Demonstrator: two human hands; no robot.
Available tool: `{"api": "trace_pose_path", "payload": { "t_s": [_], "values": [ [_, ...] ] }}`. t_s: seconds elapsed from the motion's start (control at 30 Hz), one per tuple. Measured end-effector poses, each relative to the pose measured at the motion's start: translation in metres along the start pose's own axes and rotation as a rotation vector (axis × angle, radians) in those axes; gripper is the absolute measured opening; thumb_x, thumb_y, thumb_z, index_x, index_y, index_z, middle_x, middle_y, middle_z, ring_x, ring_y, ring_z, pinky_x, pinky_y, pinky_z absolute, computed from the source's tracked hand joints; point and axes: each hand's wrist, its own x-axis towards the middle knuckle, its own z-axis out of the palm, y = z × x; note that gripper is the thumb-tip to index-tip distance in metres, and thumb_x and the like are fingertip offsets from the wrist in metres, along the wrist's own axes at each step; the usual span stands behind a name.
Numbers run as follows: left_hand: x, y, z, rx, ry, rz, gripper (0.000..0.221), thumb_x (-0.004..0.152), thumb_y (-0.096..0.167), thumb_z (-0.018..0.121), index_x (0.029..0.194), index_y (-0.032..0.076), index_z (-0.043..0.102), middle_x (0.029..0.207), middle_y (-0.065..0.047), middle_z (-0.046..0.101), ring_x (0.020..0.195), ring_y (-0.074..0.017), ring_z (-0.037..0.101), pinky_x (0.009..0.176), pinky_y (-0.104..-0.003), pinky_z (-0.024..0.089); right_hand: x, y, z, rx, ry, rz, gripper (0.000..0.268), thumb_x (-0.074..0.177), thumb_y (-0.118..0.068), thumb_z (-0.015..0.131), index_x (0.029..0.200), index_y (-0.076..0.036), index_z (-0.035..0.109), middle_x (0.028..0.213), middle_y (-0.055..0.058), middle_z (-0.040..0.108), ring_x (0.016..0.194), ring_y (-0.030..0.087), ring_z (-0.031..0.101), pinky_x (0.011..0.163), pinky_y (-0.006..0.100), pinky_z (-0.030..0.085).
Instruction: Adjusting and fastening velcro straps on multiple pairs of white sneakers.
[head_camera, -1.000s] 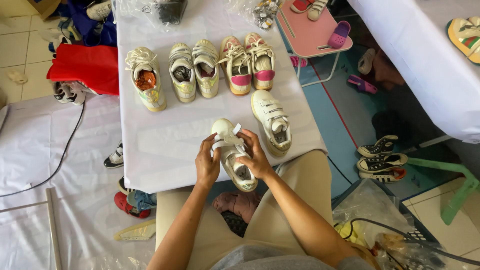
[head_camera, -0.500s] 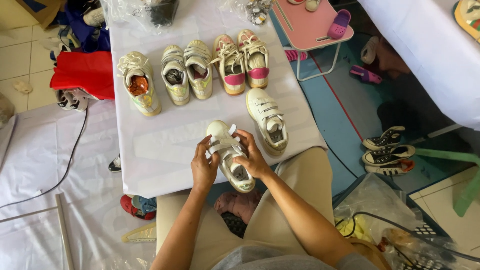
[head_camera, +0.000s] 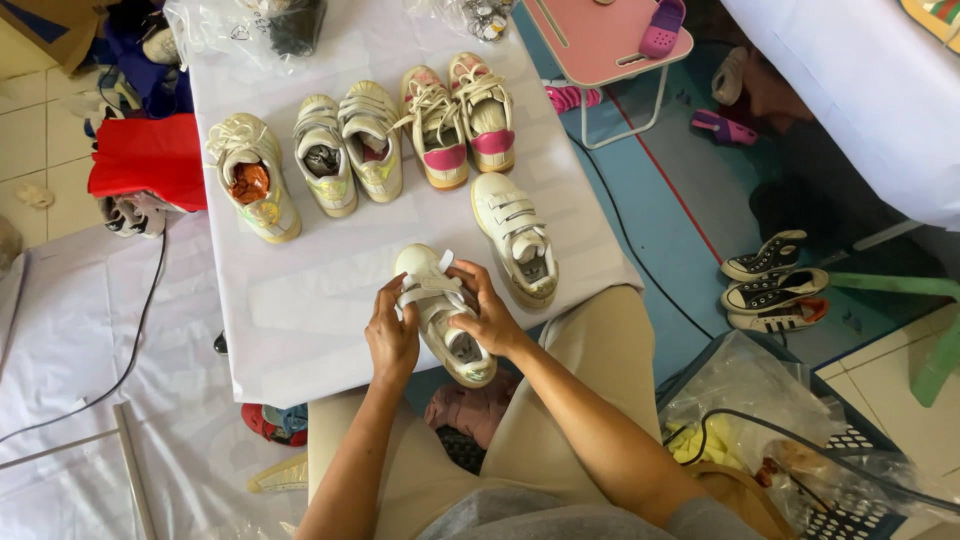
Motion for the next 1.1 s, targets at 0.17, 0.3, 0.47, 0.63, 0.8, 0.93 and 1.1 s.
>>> {"api": "trace_pose_path", "payload": {
  "t_s": [0.17, 0.3, 0.47, 0.63, 0.8, 0.93, 1.1],
  "values": [
    [-0.002, -0.031, 0.005, -0.163, -0.078, -0.201, 0.035, 0.096, 0.027, 0.04, 0.12, 0.016, 0.063, 0.13, -0.006, 0.07, 0.091, -0.0332, 0.074, 0.079, -0.047, 0.061, -0.002, -0.006, 0.005, -0.01, -0.018, -0.006, 0.096, 0.074, 0.0, 0.073, 0.157, -0.01, 0.026, 0.153, 0.025, 0.043, 0.148, 0.04, 0.034, 0.119, 0.058, 0.028],
    [-0.002, -0.02, -0.001, -0.314, -0.072, -0.224, 0.041, 0.094, 0.023, 0.042, 0.126, 0.014, 0.066, 0.129, -0.011, 0.07, 0.099, -0.0383, 0.072, 0.08, -0.045, 0.062, 0.0, 0.009, 0.002, 0.022, -0.023, -0.016, 0.097, 0.074, 0.0, 0.073, 0.158, -0.009, 0.024, 0.154, 0.025, 0.041, 0.148, 0.038, 0.033, 0.119, 0.057, 0.027],
    [0.002, -0.004, -0.01, -0.317, -0.04, -0.095, 0.016, 0.093, 0.012, 0.06, 0.107, 0.009, 0.069, 0.13, -0.008, 0.07, 0.118, -0.0374, 0.064, 0.079, -0.046, 0.062, 0.001, 0.023, -0.008, 0.067, -0.023, 0.006, 0.093, 0.075, -0.003, 0.073, 0.155, -0.005, 0.026, 0.154, 0.025, 0.041, 0.147, 0.035, 0.034, 0.12, 0.053, 0.025],
    [-0.003, 0.003, -0.017, -0.357, -0.015, -0.04, 0.009, 0.093, 0.011, 0.064, 0.1, 0.005, 0.062, 0.131, -0.015, 0.068, 0.112, -0.0438, 0.065, 0.077, -0.049, 0.063, 0.0, 0.026, -0.008, 0.076, -0.012, 0.013, 0.092, 0.075, -0.005, 0.073, 0.155, -0.005, 0.028, 0.154, 0.022, 0.044, 0.144, 0.031, 0.039, 0.118, 0.048, 0.03],
    [-0.003, -0.004, -0.018, -0.354, -0.035, -0.024, 0.019, 0.092, 0.016, 0.072, 0.099, 0.005, 0.059, 0.131, -0.017, 0.067, 0.109, -0.0439, 0.067, 0.078, -0.047, 0.064, 0.001, 0.031, -0.008, 0.082, -0.004, 0.005, 0.09, 0.075, -0.005, 0.072, 0.154, -0.005, 0.031, 0.154, 0.02, 0.046, 0.142, 0.029, 0.043, 0.117, 0.045, 0.033],
    [0.0, -0.003, -0.02, -0.261, -0.049, -0.041, 0.02, 0.092, 0.019, 0.073, 0.097, 0.006, 0.059, 0.13, -0.014, 0.069, 0.106, -0.0423, 0.069, 0.077, -0.046, 0.065, 0.001, 0.032, -0.009, 0.082, -0.006, 0.012, 0.088, 0.075, -0.005, 0.072, 0.153, -0.005, 0.033, 0.153, 0.019, 0.047, 0.14, 0.028, 0.045, 0.115, 0.044, 0.035],
    [-0.001, 0.002, -0.024, -0.178, -0.104, -0.095, 0.02, 0.097, 0.029, 0.064, 0.103, 0.01, 0.06, 0.13, -0.007, 0.07, 0.107, -0.0393, 0.069, 0.084, -0.051, 0.063, 0.001, 0.024, -0.005, 0.066, -0.005, 0.016, 0.087, 0.074, -0.006, 0.073, 0.152, -0.005, 0.035, 0.151, 0.017, 0.049, 0.14, 0.027, 0.044, 0.116, 0.044, 0.033]
  ]
}}
